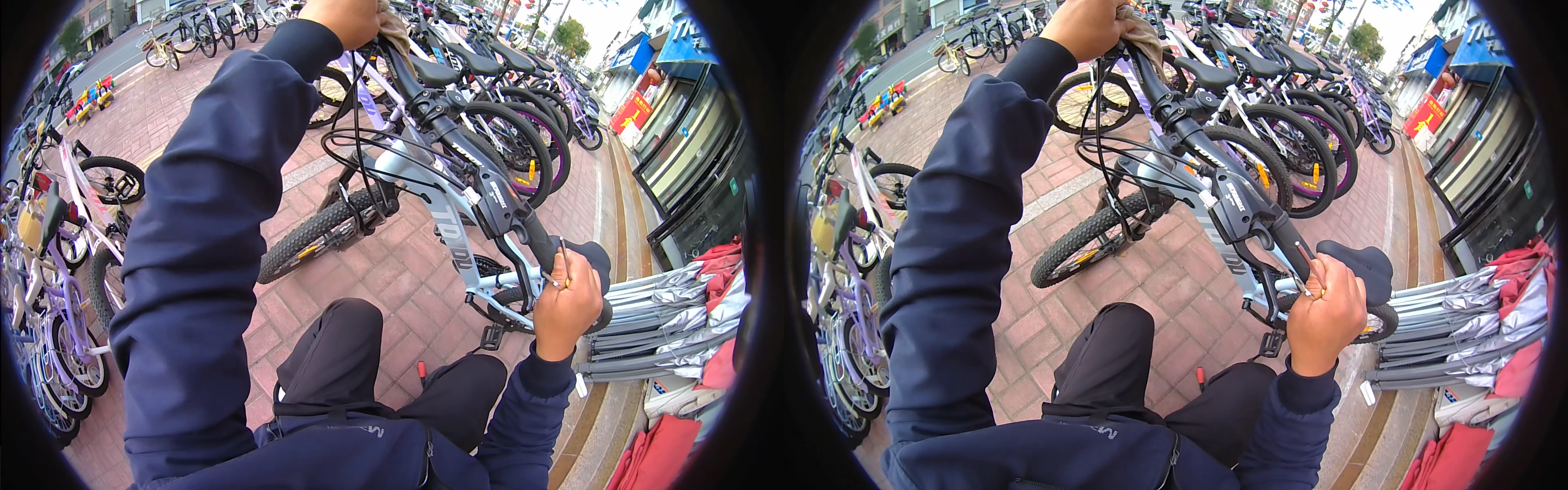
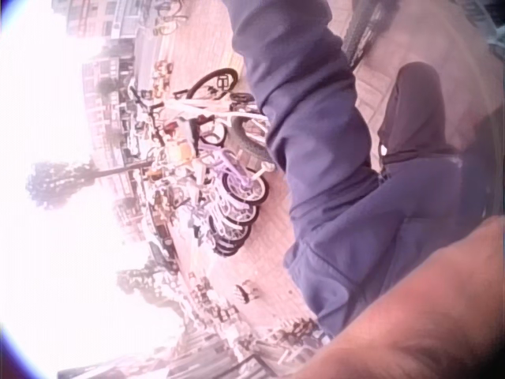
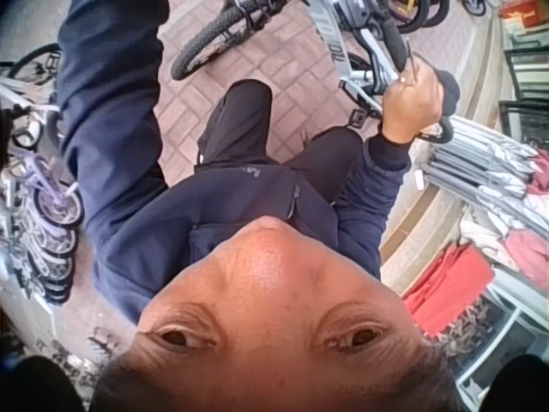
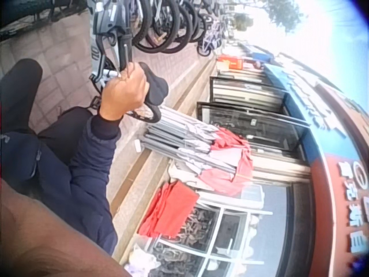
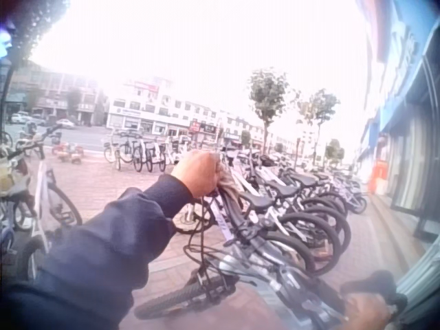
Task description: The person kneels on the pavement and uses a yellow-handled Allen key to tighten bolts on the front wheel, rear derailleur, handlebar stem, and seat post of a light blue bicycle. They wipe parts with a cloth and rotate the pedals while making adjustments.
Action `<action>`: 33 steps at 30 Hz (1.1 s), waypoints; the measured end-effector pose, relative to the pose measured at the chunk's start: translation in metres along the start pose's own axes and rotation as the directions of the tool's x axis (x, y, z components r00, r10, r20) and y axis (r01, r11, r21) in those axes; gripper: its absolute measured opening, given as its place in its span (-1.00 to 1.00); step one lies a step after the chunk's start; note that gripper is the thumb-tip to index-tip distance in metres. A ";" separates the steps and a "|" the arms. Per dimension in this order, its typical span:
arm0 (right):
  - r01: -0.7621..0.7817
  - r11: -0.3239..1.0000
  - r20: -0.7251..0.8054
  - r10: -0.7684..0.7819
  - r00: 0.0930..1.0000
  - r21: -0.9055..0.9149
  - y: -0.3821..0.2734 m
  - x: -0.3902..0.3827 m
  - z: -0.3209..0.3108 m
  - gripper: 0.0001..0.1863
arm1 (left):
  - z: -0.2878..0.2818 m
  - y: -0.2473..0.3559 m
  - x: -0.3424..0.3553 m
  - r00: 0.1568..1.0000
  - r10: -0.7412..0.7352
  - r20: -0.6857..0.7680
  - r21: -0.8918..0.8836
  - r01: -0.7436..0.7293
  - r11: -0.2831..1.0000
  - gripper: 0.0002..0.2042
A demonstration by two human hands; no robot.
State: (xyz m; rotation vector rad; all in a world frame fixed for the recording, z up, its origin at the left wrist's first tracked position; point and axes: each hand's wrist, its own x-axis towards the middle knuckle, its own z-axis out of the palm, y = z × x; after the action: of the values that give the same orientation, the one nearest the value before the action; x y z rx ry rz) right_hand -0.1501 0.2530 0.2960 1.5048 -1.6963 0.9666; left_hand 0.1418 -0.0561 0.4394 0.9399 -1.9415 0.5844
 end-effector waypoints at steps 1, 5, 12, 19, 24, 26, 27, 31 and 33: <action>0.003 1.000 0.000 -0.003 1.000 0.002 0.000 0.000 0.000 -0.82 | 0.002 0.003 -0.002 1.000 -0.004 0.006 0.011 0.004 1.000 -0.80; 0.003 1.000 -0.019 -0.003 1.000 -0.017 0.003 0.000 0.001 -0.88 | -0.006 0.019 -0.008 0.990 0.075 -0.122 0.065 -0.068 0.996 -0.82; 0.017 1.000 -0.044 -0.018 0.999 -0.020 0.003 0.000 0.002 -0.91 | -0.016 0.048 0.003 0.978 -0.171 0.121 0.184 0.147 0.972 -0.75; -0.010 0.999 -0.014 0.010 1.000 0.037 0.000 -0.003 -0.001 -0.86 | -0.008 0.037 0.034 0.953 -0.191 0.236 0.278 0.122 0.953 -0.73; -0.003 0.998 -0.020 0.004 1.000 0.056 0.000 -0.002 -0.002 -0.90 | -0.012 0.017 0.045 0.886 0.057 0.460 0.282 -0.207 0.937 -0.79; -0.010 0.999 -0.014 0.010 1.000 0.047 0.001 -0.002 -0.002 -0.90 | -0.011 0.011 0.047 0.896 0.030 0.443 0.219 -0.141 0.965 -0.80; -0.026 0.999 -0.008 0.027 1.000 0.043 0.000 -0.002 -0.002 -0.90 | -0.008 0.009 0.048 0.898 0.032 0.439 0.215 -0.139 0.967 -0.80; -0.013 0.999 -0.018 0.014 1.000 0.053 0.001 -0.003 0.000 -0.90 | 0.001 -0.002 0.050 0.916 0.083 0.393 0.209 -0.177 0.962 -0.81; -0.008 0.998 -0.031 0.010 0.999 0.062 0.001 -0.003 0.000 -0.89 | 0.002 -0.010 0.049 0.926 0.036 0.377 0.159 -0.102 0.982 -0.82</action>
State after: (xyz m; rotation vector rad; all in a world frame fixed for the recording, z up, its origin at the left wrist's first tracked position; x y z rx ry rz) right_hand -0.1510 0.2543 0.2932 1.5151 -1.6658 1.0510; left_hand 0.1326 -0.0829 0.4809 1.1643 -2.2976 0.6638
